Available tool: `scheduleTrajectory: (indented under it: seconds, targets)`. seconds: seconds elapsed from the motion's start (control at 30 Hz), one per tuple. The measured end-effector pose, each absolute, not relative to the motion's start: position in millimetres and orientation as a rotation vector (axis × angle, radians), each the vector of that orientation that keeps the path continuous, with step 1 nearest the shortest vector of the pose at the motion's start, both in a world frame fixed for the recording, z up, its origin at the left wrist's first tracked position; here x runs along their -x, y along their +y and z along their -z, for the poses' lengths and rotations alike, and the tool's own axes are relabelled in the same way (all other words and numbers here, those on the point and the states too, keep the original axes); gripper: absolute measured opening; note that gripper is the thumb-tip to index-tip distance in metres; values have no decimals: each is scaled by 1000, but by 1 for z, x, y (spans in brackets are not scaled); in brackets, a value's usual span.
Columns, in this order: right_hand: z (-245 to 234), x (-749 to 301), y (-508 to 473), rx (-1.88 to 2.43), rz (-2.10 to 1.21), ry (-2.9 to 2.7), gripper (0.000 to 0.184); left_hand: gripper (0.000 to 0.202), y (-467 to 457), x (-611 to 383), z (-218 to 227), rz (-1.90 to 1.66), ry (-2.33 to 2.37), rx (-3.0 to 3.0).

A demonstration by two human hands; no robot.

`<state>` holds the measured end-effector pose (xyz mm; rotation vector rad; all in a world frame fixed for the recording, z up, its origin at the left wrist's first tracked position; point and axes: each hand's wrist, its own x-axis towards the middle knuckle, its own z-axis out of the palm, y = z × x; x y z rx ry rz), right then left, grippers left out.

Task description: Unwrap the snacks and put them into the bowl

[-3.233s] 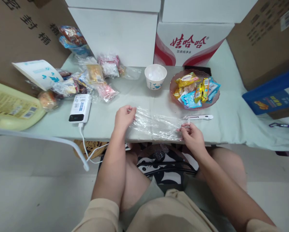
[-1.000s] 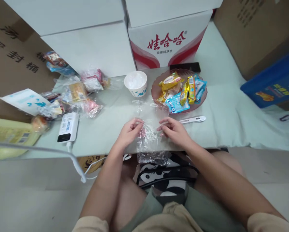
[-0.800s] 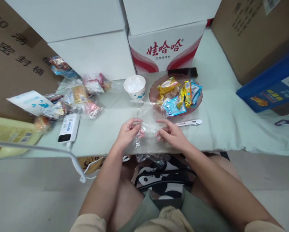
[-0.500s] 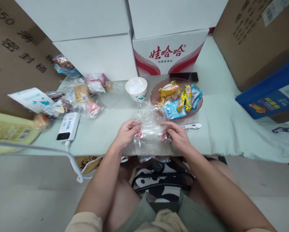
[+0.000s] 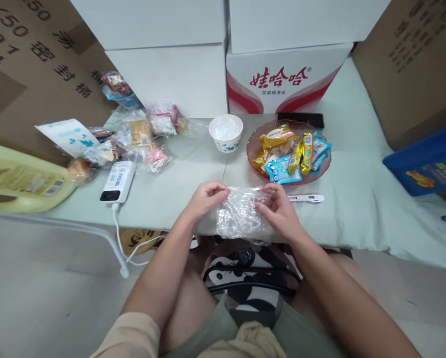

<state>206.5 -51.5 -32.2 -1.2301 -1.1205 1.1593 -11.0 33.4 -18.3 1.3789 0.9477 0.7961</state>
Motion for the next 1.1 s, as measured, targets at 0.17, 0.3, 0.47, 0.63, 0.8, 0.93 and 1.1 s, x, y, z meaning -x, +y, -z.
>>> scheduleTrajectory:
  seconds: [0.17, 0.3, 0.47, 0.63, 0.8, 0.93, 1.1]
  targets:
    - [39, -201, -53, 1271, -1280, -1105, 78, 55, 28, 8, 15, -949, 940, -1189]
    - [35, -204, -53, 1172, -1161, -1028, 76, 70, 22, -1, 14, -724, 872, -941]
    - [31, -203, -59, 1063, -1257, -1133, 46, 36, 14, -13, 19, -650, 895, -924]
    - [32, -204, -61, 1360, -1145, -1243, 25, 42, 10, -14, 18, -729, 968, -1062]
    - [28, -216, -58, 1491, -1077, -1360, 22, 53, 12, -10, 17, -493, 1032, -1254]
    - [23, -225, -61, 1280, -1373, -1197, 33, 48, 14, -4, 14, -606, 923, -1059]
    - [18, -233, -63, 1064, -1401, -1009, 36, 32, 20, 1, 7, -607, 827, -924]
